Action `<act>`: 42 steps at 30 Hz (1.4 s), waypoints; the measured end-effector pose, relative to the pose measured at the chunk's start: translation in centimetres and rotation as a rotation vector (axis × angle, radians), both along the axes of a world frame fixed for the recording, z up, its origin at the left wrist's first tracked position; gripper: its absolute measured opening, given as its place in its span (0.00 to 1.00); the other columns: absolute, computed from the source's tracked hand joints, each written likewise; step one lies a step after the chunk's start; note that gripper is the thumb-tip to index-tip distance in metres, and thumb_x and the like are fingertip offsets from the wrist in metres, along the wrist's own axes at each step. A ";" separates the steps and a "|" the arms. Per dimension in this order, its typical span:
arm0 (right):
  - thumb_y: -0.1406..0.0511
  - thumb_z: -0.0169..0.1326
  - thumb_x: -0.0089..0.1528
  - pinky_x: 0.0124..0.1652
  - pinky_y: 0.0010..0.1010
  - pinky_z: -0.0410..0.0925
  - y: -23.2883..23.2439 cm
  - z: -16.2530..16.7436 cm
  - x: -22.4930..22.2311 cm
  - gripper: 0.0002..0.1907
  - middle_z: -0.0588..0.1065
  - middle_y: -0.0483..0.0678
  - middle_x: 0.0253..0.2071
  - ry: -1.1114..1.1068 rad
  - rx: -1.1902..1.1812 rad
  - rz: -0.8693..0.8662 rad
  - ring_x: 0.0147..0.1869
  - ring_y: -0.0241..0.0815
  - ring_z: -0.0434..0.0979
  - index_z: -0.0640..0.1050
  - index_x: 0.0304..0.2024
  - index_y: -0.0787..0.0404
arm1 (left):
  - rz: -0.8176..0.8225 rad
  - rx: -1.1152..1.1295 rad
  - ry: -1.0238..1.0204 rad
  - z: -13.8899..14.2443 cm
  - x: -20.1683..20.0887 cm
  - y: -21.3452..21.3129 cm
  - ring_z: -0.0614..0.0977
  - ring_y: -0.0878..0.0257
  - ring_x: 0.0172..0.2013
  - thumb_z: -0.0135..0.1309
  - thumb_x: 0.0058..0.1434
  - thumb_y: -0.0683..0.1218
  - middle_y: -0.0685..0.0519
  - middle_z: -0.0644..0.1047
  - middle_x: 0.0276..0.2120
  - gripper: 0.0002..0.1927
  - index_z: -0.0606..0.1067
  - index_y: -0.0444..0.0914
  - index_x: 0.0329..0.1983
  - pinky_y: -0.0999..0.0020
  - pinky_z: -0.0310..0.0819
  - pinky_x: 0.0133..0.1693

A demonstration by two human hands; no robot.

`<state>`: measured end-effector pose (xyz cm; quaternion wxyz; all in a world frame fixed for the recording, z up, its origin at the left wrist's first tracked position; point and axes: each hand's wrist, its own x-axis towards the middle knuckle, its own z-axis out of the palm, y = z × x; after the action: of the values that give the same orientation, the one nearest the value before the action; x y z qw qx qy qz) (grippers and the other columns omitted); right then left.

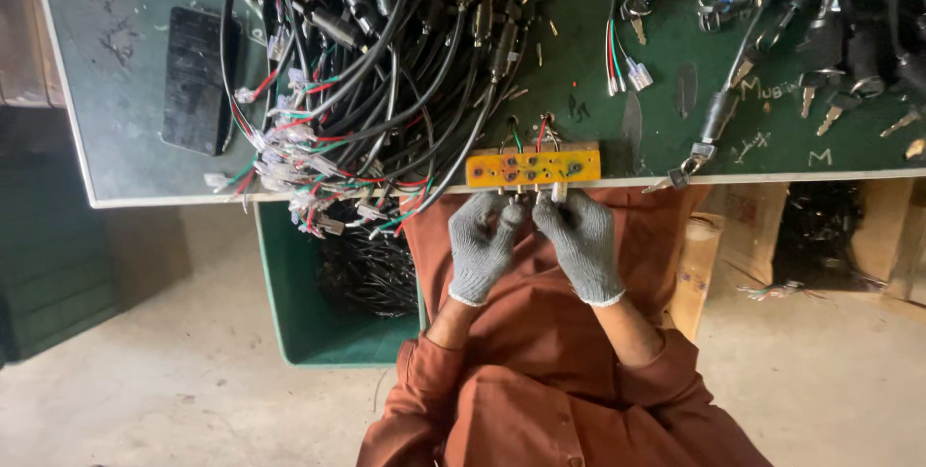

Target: The person uses a screwdriver to tighten screws on a yellow terminal block while handling small wires and keys. They repeatedly insert and remove keys from the block and adjust wire connections.

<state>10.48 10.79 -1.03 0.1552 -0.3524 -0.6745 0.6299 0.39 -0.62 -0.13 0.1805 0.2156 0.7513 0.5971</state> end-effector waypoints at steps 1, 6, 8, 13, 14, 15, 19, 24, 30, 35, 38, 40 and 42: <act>0.69 0.59 0.64 0.33 0.24 0.68 -0.2 -0.2 -0.3 0.05 0.76 0.43 0.28 -0.014 0.012 -0.010 0.32 0.28 0.72 0.79 0.38 0.67 | -0.028 0.005 0.036 0.1 -0.3 -0.2 0.70 0.66 0.25 0.58 0.66 0.47 0.52 0.72 0.23 0.12 0.76 0.34 0.32 0.67 0.65 0.30; 0.68 0.57 0.66 0.32 0.24 0.64 0.1 -0.6 -0.4 0.06 0.74 0.43 0.29 0.034 -0.177 -0.018 0.32 0.28 0.68 0.80 0.43 0.67 | -0.063 -0.047 -0.011 0.8 -0.8 -0.1 0.68 0.63 0.24 0.59 0.66 0.46 0.50 0.70 0.22 0.13 0.75 0.33 0.28 0.66 0.64 0.29; 0.68 0.58 0.65 0.32 0.24 0.66 0.9 -0.7 0.1 0.07 0.76 0.42 0.29 -0.012 -0.045 0.081 0.31 0.29 0.71 0.79 0.42 0.66 | -0.040 -0.102 -0.024 0.9 -0.5 0.3 0.66 0.63 0.22 0.60 0.64 0.45 0.50 0.69 0.19 0.14 0.74 0.32 0.27 0.66 0.62 0.27; 0.67 0.59 0.65 0.31 0.25 0.66 2.2 -1.1 1.3 0.07 0.75 0.43 0.28 -0.029 -0.173 0.131 0.31 0.29 0.71 0.80 0.41 0.67 | -0.011 -0.080 -0.114 0.9 -0.1 0.7 0.70 0.67 0.20 0.59 0.63 0.46 0.53 0.75 0.19 0.11 0.78 0.34 0.29 0.67 0.63 0.25; 0.68 0.59 0.65 0.31 0.25 0.65 2.2 -1.2 1.3 0.07 0.74 0.44 0.27 -0.036 -0.146 0.122 0.30 0.30 0.69 0.80 0.40 0.67 | 0.023 -0.071 -0.076 0.9 0.1 0.8 0.69 0.66 0.21 0.59 0.64 0.46 0.52 0.73 0.20 0.11 0.77 0.33 0.29 0.67 0.64 0.27; 0.68 0.59 0.65 0.30 0.26 0.64 2.1 -1.3 1.3 0.07 0.73 0.44 0.27 -0.043 -0.120 0.113 0.30 0.30 0.68 0.80 0.40 0.67 | 0.056 -0.062 -0.039 0.8 0.4 0.9 0.69 0.66 0.22 0.59 0.65 0.45 0.51 0.72 0.21 0.12 0.76 0.32 0.30 0.68 0.64 0.28; 0.67 0.57 0.66 0.29 0.26 0.64 0.8 -1.1 0.5 0.07 0.75 0.43 0.26 -0.041 -0.010 0.028 0.28 0.30 0.70 0.78 0.39 0.67 | 0.183 -0.009 -0.096 0.3 1.6 1.7 0.73 0.67 0.22 0.60 0.64 0.46 0.50 0.76 0.22 0.11 0.77 0.33 0.30 0.71 0.67 0.27; 0.66 0.58 0.69 0.28 0.27 0.62 -1.7 -0.4 -0.8 0.10 0.72 0.44 0.24 -0.024 0.193 -0.188 0.28 0.31 0.66 0.76 0.36 0.67 | 0.071 0.067 0.030 0.0 0.2 -0.1 0.76 0.62 0.29 0.58 0.67 0.45 0.48 0.76 0.28 0.10 0.76 0.33 0.34 0.69 0.70 0.34; 0.66 0.55 0.67 0.27 0.26 0.60 -1.2 0.6 -0.6 0.09 0.75 0.41 0.25 0.013 -0.077 -0.102 0.26 0.29 0.66 0.77 0.35 0.66 | -0.004 -0.115 0.069 -0.9 -1.2 -1.3 0.73 0.63 0.23 0.61 0.62 0.46 0.48 0.76 0.22 0.11 0.78 0.34 0.30 0.68 0.67 0.28; 0.67 0.56 0.66 0.29 0.24 0.63 -0.8 1.1 -0.6 0.08 0.71 0.41 0.25 -0.018 0.005 -0.134 0.29 0.28 0.66 0.75 0.35 0.67 | 0.107 -0.026 -0.022 -2.0 -0.1 -1.0 0.69 0.65 0.26 0.62 0.66 0.48 0.50 0.72 0.22 0.15 0.75 0.32 0.29 0.68 0.65 0.30; 0.66 0.55 0.66 0.28 0.23 0.63 -1.3 0.9 -0.8 0.07 0.70 0.39 0.25 0.013 -0.152 -0.155 0.28 0.28 0.65 0.76 0.37 0.66 | 0.065 0.047 -0.140 -2.0 -0.1 -1.3 0.68 0.68 0.30 0.60 0.69 0.48 0.51 0.71 0.25 0.16 0.74 0.32 0.30 0.69 0.65 0.33; 0.67 0.55 0.67 0.30 0.23 0.62 -1.4 0.6 -0.8 0.07 0.70 0.39 0.27 0.021 -0.187 -0.166 0.30 0.28 0.64 0.77 0.38 0.66 | 0.020 0.146 -0.185 -1.8 -0.3 -1.1 0.73 0.70 0.30 0.59 0.67 0.50 0.54 0.77 0.27 0.14 0.77 0.33 0.33 0.71 0.69 0.35; 0.68 0.56 0.68 0.33 0.24 0.61 -1.1 0.2 -0.6 0.08 0.70 0.39 0.30 0.022 -0.116 -0.182 0.34 0.29 0.64 0.76 0.37 0.69 | 0.127 0.069 -0.086 -1.2 -0.2 -0.4 0.73 0.71 0.29 0.60 0.66 0.49 0.56 0.77 0.26 0.14 0.79 0.33 0.34 0.72 0.68 0.33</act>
<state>9.91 9.70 -0.83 0.1982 -0.4136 -0.6003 0.6552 0.20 -1.04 -1.37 0.1669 0.1479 0.7340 0.6415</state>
